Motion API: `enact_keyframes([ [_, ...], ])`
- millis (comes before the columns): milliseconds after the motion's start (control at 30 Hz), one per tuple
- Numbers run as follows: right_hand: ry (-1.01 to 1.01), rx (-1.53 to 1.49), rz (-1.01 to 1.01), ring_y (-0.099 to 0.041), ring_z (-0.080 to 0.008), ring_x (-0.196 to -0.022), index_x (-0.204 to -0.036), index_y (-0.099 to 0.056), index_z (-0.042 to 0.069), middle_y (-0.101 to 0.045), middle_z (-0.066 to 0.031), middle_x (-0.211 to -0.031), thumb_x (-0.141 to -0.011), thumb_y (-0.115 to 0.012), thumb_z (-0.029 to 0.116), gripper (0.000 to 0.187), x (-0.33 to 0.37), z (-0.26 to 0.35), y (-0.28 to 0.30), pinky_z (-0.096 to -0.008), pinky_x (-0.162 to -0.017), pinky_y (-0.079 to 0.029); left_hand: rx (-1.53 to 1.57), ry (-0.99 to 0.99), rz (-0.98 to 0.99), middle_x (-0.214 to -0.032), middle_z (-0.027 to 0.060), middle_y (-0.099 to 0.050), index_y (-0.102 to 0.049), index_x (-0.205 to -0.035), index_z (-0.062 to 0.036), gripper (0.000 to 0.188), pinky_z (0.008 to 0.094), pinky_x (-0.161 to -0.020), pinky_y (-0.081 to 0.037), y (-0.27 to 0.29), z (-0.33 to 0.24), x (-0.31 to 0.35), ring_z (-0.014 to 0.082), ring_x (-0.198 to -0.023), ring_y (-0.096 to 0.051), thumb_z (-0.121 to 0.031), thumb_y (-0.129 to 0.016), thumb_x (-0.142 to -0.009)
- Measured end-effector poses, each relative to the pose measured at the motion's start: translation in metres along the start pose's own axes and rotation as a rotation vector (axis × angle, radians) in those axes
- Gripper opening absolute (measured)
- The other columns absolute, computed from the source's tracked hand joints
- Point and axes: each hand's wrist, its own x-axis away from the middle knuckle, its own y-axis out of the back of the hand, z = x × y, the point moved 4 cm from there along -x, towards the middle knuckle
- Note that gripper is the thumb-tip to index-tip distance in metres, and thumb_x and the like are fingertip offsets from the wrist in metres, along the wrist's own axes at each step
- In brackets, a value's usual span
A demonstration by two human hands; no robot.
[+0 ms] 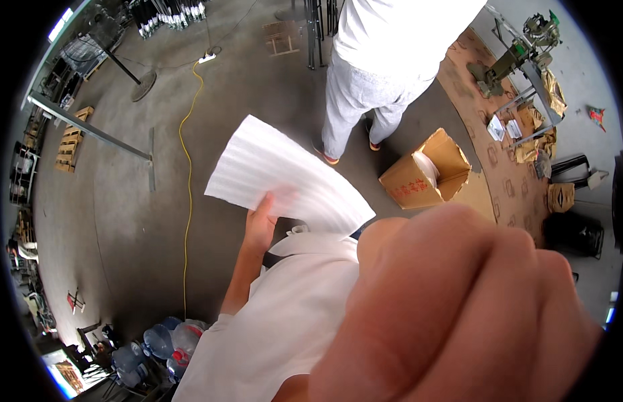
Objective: The person wraps stacks of black metal chair frames with plastic film and applies red circular stickers to the bundles. They then retrieve a roll of white foam padding and insert sheets between individual chair frames to protect them during storage or transport.
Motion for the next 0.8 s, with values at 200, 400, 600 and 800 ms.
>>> enact_keyframes([
  [200, 0.019, -0.072, -0.070, -0.060, -0.0163, -0.071, -0.091, -0.061, -0.002, -0.061, -0.0124, -0.085, -0.079, -0.052, -0.001, 0.015, -0.009, -0.017, -0.005, -0.0265, -0.060, -0.046, 0.035, -0.065, -0.145, -0.115, 0.0178, -0.051, -0.040, -0.119, 0.0079, 0.035, 0.0371, -0.094, -0.039, 0.012, -0.007, 0.003, 0.0260, -0.108, -0.049, -0.015, -0.036, -0.092],
  [400, -0.532, -0.017, -0.112, -0.061, -0.0155, -0.075, -0.094, -0.060, -0.002, -0.061, -0.0103, -0.084, -0.083, -0.051, 0.002, 0.015, 0.035, -0.127, -0.023, -0.0261, -0.063, -0.047, 0.115, -0.168, -0.223, -0.124, 0.0153, -0.043, -0.034, -0.124, 0.0047, 0.037, 0.0353, -0.096, -0.036, 0.019, -0.008, 0.000, 0.0222, -0.114, -0.043, -0.013, -0.038, -0.092],
  [600, -0.738, 0.574, 0.105, -0.037, -0.0393, -0.114, -0.122, -0.043, 0.006, -0.036, -0.0223, -0.125, -0.074, -0.062, 0.012, 0.052, 0.151, -0.190, -0.062, -0.0446, -0.094, -0.031, 0.074, -0.188, -0.261, -0.125, 0.0124, -0.042, -0.033, -0.127, 0.0019, 0.040, 0.0357, -0.096, -0.036, 0.036, 0.009, -0.012, 0.0217, -0.113, -0.044, -0.018, -0.038, -0.093],
  [800, -0.823, 0.591, 0.316, -0.022, -0.0440, -0.124, -0.129, -0.036, 0.010, -0.022, -0.0250, -0.135, -0.071, -0.066, 0.021, 0.067, 0.198, -0.190, -0.108, -0.0552, -0.099, -0.018, 0.254, 0.127, -0.226, -0.128, 0.0091, -0.040, -0.032, -0.130, -0.0057, 0.045, 0.0336, -0.094, -0.037, 0.023, 0.014, -0.002, 0.0201, -0.114, -0.043, -0.032, -0.027, -0.095],
])
